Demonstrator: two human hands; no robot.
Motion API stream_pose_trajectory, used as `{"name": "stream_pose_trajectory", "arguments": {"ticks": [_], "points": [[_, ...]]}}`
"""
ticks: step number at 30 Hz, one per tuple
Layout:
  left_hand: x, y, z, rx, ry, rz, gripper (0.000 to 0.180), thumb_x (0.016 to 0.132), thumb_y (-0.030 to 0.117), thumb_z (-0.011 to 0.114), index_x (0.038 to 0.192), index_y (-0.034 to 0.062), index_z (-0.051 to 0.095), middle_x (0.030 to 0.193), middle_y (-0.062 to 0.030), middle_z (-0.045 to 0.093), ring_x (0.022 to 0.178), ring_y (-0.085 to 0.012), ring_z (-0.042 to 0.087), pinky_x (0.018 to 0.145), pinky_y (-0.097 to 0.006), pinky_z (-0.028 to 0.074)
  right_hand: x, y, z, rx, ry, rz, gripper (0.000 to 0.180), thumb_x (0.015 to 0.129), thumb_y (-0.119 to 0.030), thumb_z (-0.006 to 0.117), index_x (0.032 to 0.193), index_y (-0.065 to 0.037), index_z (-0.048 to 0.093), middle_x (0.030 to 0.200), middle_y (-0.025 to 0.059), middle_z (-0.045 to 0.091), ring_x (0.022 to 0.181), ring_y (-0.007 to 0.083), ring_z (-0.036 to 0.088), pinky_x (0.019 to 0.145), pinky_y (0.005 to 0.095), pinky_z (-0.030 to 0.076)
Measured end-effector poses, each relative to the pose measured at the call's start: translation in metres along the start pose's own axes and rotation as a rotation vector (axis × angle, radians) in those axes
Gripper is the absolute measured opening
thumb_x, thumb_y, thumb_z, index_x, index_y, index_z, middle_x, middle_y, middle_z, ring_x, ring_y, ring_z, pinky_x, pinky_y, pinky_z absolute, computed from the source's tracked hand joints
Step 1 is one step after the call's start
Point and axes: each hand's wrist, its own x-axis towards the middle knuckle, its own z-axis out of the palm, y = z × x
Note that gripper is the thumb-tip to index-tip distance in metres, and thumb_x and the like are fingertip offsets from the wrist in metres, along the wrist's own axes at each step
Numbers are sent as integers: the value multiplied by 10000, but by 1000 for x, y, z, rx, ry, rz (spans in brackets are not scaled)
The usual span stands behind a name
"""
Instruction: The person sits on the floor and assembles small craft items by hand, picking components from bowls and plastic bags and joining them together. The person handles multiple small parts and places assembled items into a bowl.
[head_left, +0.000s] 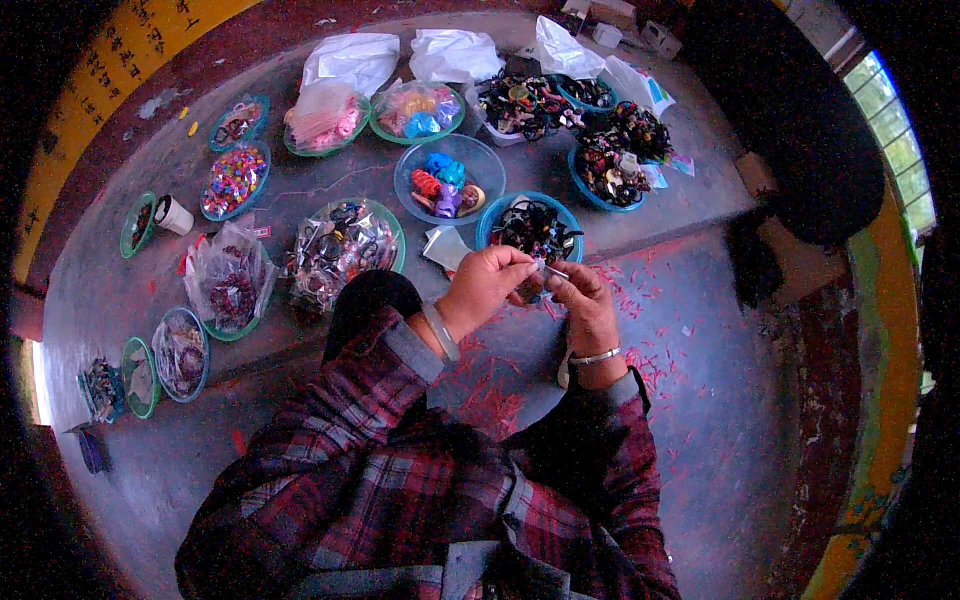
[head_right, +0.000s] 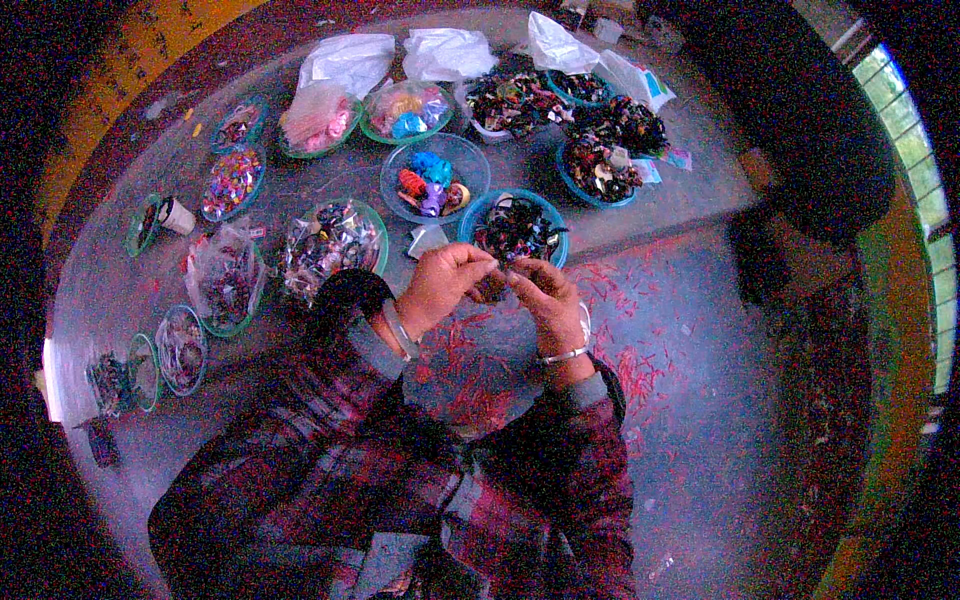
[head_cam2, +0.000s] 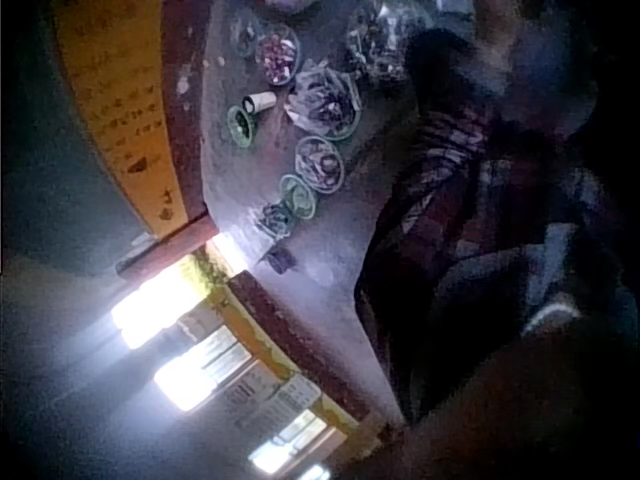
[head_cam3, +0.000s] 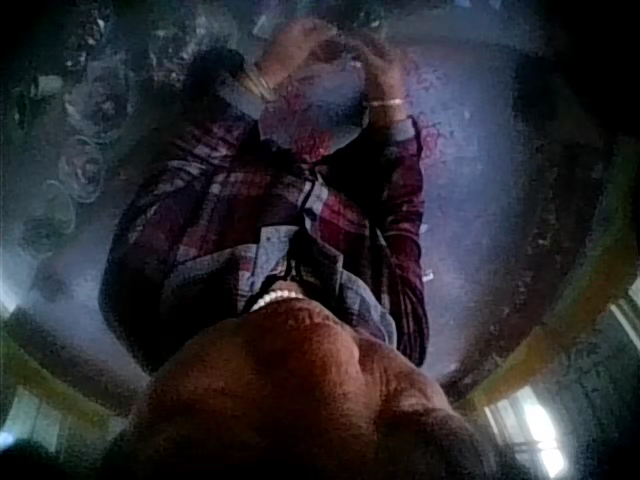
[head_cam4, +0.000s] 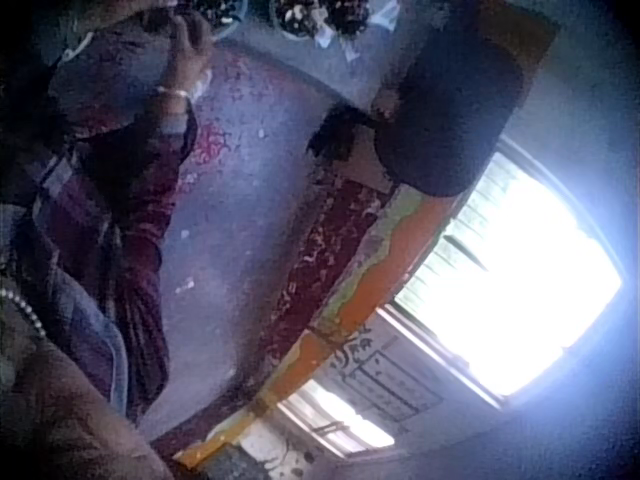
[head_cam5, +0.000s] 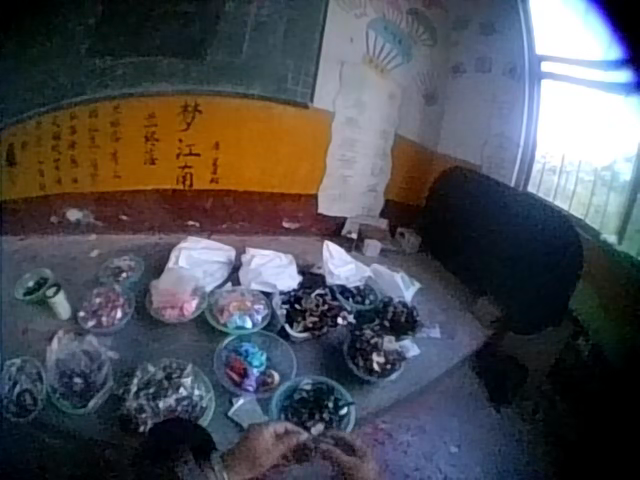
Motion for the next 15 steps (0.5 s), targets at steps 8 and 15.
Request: {"name": "stream_pose_trajectory", "arguments": {"ticks": [8,15], "points": [[-3,5,1,33,-26,-26,201,833,167,541,901,-17,584,795,-70,621,665,-126,601,529,-248,512,0,8,-4,24,69,19,104,752,-106,628,803,-16,640,756,19,616,720,102,550,650,227,429],[-1,3,-1,-142,-87,-50,200,856,165,504,926,-8,575,836,-78,620,724,-150,609,557,-254,516,0,7,-8,-61,60,-56,134,764,-114,614,845,-11,647,793,45,630,737,107,561,672,232,434]]}}
